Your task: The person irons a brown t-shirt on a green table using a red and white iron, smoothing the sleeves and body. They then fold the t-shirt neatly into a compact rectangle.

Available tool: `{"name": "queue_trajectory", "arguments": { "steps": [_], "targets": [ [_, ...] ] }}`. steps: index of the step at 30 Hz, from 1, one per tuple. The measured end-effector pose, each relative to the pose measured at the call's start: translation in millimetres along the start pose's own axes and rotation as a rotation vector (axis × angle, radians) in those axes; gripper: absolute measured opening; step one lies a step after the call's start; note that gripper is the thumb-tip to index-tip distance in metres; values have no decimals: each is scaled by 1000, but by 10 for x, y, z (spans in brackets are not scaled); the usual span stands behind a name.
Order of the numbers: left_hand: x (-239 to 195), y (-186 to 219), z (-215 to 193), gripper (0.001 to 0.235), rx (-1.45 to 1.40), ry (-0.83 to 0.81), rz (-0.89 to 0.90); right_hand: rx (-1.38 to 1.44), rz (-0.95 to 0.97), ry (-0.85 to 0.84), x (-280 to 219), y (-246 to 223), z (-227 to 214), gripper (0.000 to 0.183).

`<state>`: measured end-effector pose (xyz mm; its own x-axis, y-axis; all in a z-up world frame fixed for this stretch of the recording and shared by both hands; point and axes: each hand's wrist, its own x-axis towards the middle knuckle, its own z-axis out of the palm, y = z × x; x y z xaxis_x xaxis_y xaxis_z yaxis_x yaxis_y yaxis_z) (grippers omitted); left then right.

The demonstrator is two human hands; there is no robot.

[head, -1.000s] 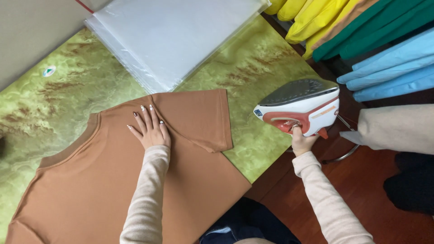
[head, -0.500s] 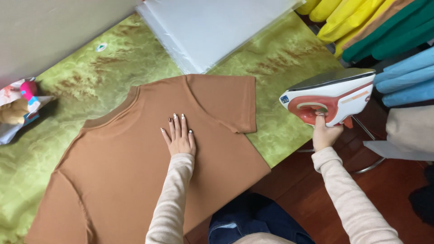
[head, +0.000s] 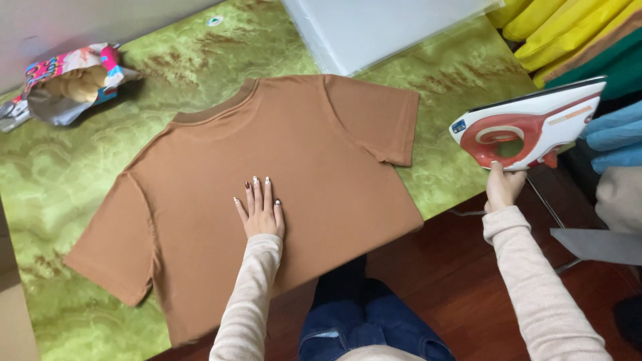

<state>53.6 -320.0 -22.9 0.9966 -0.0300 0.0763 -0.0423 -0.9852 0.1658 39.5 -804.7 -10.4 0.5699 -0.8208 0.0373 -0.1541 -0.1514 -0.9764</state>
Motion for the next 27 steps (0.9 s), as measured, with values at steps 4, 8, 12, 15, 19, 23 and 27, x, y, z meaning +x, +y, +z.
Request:
{"name": "queue_trajectory", "arguments": {
  "steps": [4,8,12,15,19,23,27],
  "targets": [
    [-303,-292,-167,53,-63,101,-91,140,-26,-113,-437,-434,105,56],
    [-553,-643,-193,54,11,159,-192,-287,179,-202,-790,-360,309,71],
    [-670,-931,-181,57,62,186,-275,-178,158,-417,-1172,-863,690,66],
    [-690,-1067,-221,58,78,216,-305,-148,78,-491,-1131,-922,998,54],
    [-560,-1193,-248,60,106,232,-327,-72,-62,-592,-891,-699,1418,46],
    [-258,-1271,-310,61,87,181,-311,-222,-319,-572,-755,-735,1872,27],
    [91,-1336,-405,55,31,124,-263,-546,-488,-476,-649,-911,2214,17]
  ]
}}
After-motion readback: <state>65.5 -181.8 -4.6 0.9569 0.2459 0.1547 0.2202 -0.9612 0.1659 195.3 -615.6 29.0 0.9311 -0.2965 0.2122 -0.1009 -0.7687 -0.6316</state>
